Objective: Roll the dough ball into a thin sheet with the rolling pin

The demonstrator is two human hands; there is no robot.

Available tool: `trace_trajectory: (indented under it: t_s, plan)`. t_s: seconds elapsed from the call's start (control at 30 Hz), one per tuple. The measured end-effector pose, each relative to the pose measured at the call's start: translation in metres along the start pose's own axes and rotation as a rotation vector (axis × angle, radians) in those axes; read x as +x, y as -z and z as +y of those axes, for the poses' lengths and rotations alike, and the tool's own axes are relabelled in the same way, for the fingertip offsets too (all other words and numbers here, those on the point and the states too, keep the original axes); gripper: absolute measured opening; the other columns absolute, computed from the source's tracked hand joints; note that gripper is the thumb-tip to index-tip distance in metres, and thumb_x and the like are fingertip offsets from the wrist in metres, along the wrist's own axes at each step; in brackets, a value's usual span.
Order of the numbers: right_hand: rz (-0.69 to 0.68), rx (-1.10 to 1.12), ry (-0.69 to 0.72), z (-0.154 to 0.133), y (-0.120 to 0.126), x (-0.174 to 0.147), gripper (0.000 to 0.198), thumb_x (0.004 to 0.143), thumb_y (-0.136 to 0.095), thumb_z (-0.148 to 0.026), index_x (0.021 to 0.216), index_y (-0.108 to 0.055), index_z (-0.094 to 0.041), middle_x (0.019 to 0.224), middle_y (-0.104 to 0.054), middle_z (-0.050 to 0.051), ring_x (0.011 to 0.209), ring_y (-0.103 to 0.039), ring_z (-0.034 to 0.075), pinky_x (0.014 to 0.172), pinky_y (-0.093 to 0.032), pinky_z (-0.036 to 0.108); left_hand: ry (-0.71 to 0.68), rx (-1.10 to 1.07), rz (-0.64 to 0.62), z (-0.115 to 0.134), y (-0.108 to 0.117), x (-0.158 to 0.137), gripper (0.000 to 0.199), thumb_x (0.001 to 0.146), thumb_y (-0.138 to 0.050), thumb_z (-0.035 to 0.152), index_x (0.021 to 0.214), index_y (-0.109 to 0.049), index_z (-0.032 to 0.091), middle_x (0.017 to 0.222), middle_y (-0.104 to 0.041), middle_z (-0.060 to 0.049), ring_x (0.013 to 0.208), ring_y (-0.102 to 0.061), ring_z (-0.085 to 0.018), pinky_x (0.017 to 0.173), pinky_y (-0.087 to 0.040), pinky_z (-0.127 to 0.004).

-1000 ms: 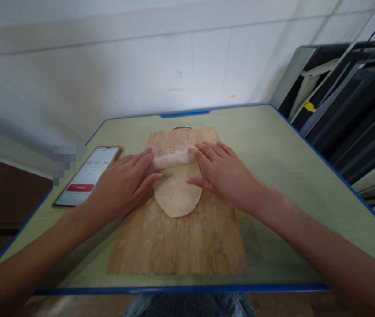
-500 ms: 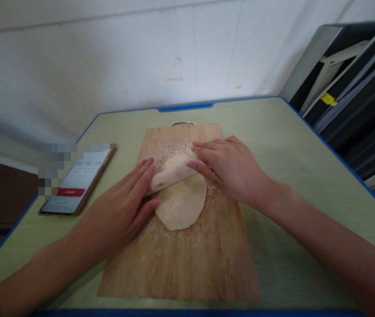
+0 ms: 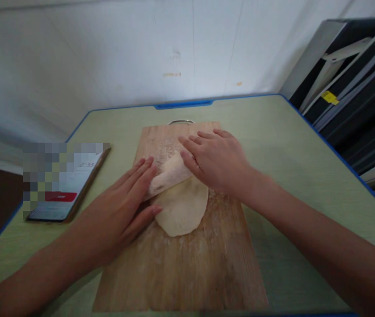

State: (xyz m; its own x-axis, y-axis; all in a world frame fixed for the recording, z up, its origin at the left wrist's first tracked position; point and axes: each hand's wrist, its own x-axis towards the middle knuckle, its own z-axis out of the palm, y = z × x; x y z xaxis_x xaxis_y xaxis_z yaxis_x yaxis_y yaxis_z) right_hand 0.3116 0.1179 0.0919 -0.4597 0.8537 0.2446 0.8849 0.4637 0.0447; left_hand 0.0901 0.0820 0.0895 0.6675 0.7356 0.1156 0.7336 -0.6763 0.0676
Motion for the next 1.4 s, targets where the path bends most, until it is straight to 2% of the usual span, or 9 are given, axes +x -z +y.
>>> trace_trajectory:
  t_s: [0.23,0.33,0.5,0.7,0.93,1.0,1.13,1.33,1.4]
  plan:
    - [-0.056,0.059,-0.01,0.01,-0.008,0.037,0.052,0.097,-0.026,-0.038,0.136,-0.052,-0.014,0.137,-0.056,0.011,0.124,-0.054,0.027,0.099,-0.043,0.045,0.075,-0.039,-0.053,-0.012,0.004,0.016,0.064,0.098,-0.027,0.051,0.144,-0.034,0.006,0.154,-0.027,-0.024,0.144,-0.022,-0.034,0.112,-0.03,-0.053]
    - [-0.056,0.029,0.017,0.009,-0.008,0.029,0.051,0.097,-0.024,-0.034,0.137,-0.051,-0.015,0.138,-0.056,0.01,0.125,-0.053,0.026,0.1,-0.041,0.045,0.068,-0.014,-0.061,-0.008,0.004,0.012,0.064,0.098,-0.029,0.051,0.144,-0.034,0.007,0.154,-0.027,-0.024,0.144,-0.021,-0.034,0.112,-0.029,-0.055]
    - [0.025,-0.014,0.025,0.003,-0.004,0.01,0.05,0.097,-0.022,-0.028,0.134,-0.054,-0.015,0.134,-0.06,0.011,0.126,-0.053,0.028,0.102,-0.037,0.052,0.028,0.009,-0.06,0.001,0.003,0.003,0.064,0.097,-0.031,0.053,0.145,-0.033,0.01,0.154,-0.032,-0.019,0.145,-0.02,-0.035,0.111,-0.027,-0.061]
    - [-0.08,0.06,0.022,0.006,-0.006,0.039,0.052,0.092,-0.032,-0.025,0.14,-0.047,-0.013,0.141,-0.052,0.012,0.124,-0.054,0.028,0.096,-0.044,0.046,0.096,-0.155,-0.111,-0.007,0.005,0.011,0.059,0.098,-0.025,0.052,0.141,-0.038,0.014,0.153,-0.036,-0.017,0.143,-0.029,-0.027,0.113,-0.031,-0.052]
    - [-0.002,0.015,0.024,0.006,-0.007,0.022,0.052,0.094,-0.028,-0.025,0.142,-0.045,-0.016,0.14,-0.054,0.01,0.127,-0.051,0.027,0.102,-0.038,0.05,-0.015,-0.029,-0.043,-0.001,0.001,0.004,0.066,0.098,-0.022,0.054,0.144,-0.034,0.01,0.152,-0.037,-0.018,0.142,-0.029,-0.034,0.111,-0.031,-0.057]
    - [-0.028,0.032,0.016,0.006,-0.008,0.029,0.052,0.093,-0.031,-0.026,0.142,-0.045,-0.016,0.141,-0.053,0.009,0.126,-0.052,0.027,0.101,-0.04,0.048,-0.021,-0.016,-0.032,0.0,0.0,0.003,0.066,0.098,-0.022,0.053,0.144,-0.034,0.007,0.15,-0.039,-0.019,0.141,-0.032,-0.033,0.111,-0.033,-0.056]
    - [-0.114,0.075,0.001,0.006,-0.007,0.049,0.053,0.091,-0.035,-0.025,0.142,-0.045,-0.019,0.144,-0.049,0.006,0.124,-0.054,0.026,0.097,-0.045,0.045,0.05,-0.005,-0.058,0.003,0.0,0.004,0.059,0.099,-0.025,0.044,0.141,-0.037,0.005,0.147,-0.044,-0.02,0.138,-0.038,-0.032,0.11,-0.036,-0.054]
    - [-0.027,0.035,0.031,0.006,-0.005,0.025,0.053,0.094,-0.028,-0.025,0.145,-0.04,-0.014,0.142,-0.052,0.011,0.128,-0.05,0.026,0.102,-0.039,0.049,0.002,0.078,0.002,0.004,0.0,0.004,0.052,0.098,-0.031,0.037,0.141,-0.038,0.008,0.148,-0.043,-0.018,0.139,-0.036,-0.033,0.11,-0.036,-0.054]
    - [-0.032,0.044,0.026,0.006,-0.006,0.028,0.054,0.094,-0.028,-0.025,0.145,-0.039,-0.013,0.143,-0.05,0.011,0.128,-0.05,0.025,0.103,-0.039,0.047,-0.001,0.066,0.017,0.003,0.0,0.004,0.053,0.098,-0.03,0.039,0.14,-0.038,0.008,0.148,-0.043,-0.018,0.139,-0.036,-0.032,0.11,-0.036,-0.054]
